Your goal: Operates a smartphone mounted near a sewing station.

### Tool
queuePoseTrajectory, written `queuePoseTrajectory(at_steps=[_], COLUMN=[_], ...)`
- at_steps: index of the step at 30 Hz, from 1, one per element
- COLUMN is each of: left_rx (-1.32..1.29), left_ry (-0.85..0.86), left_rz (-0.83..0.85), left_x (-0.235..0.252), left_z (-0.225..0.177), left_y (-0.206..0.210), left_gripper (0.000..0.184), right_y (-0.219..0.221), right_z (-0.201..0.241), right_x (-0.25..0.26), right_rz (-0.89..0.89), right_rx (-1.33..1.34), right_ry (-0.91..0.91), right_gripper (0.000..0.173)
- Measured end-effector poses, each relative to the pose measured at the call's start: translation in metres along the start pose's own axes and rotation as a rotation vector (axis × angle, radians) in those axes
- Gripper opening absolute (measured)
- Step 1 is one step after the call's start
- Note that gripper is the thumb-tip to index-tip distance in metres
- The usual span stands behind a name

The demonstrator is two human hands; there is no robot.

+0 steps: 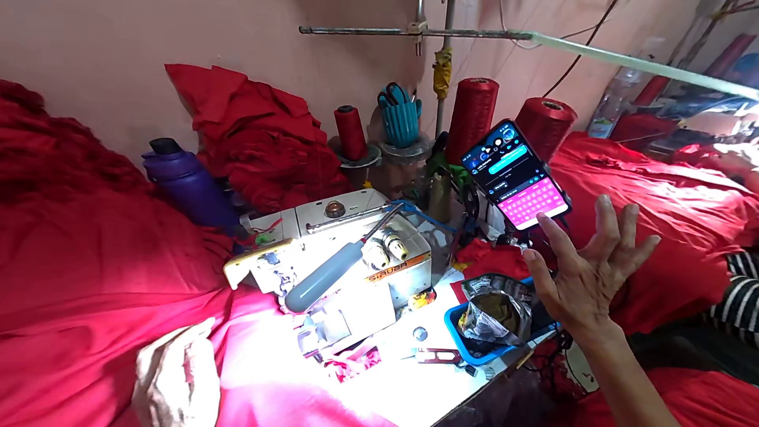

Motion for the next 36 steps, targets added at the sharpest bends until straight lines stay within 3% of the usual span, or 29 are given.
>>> queuePoseTrajectory(at_steps=[5, 10, 16, 20, 33, 36], left_rx=[-0.005, -0.018, -0.008, 0.003, -0.012, -0.003], left_ry=[-0.016, 0.031, 0.014, -0.018, 0.017, 0.001], left_rz=[0.021, -0.02, -0.019, 0.026, -0.009, 0.014], left_x=[0.0, -0.007, -0.006, 0.0, -0.005, -0.001], left_z=[-0.003, 0.029, 0.023, -0.001, 0.015, 0.002], left_y=[-0.002, 0.012, 0.01, -0.001, 0.006, 0.0], left_gripper=[0.037, 0.04, 0.04, 0.037, 0.04, 0.039], right_y=[-0.004, -0.005, -0.003, -0.003, -0.002, -0.001], right_z=[0.003, 0.004, 0.005, 0.006, 0.01, 0.011], right_x=[0.005, 0.014, 0.018, 0.02, 0.026, 0.026], right_rz=[-0.009, -0.021, -0.02, -0.013, -0.021, -0.017], right_rx=[0.016, 0.009, 0.012, 0.011, 0.014, 0.023], right_ry=[-0.002, -0.003, 0.003, 0.013, 0.014, 0.017], right_gripper=[0.057, 0.056, 0.056, 0.056, 0.058, 0.057])
Point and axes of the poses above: each hand's wrist, its own x-axis towards the middle knuckle, its own y-axis out of the palm, z = x × y, the point moved 1 cm from there along x, towards the middle knuckle, and after that the axes turned 7 degrees about x, right-handed, at the moved point
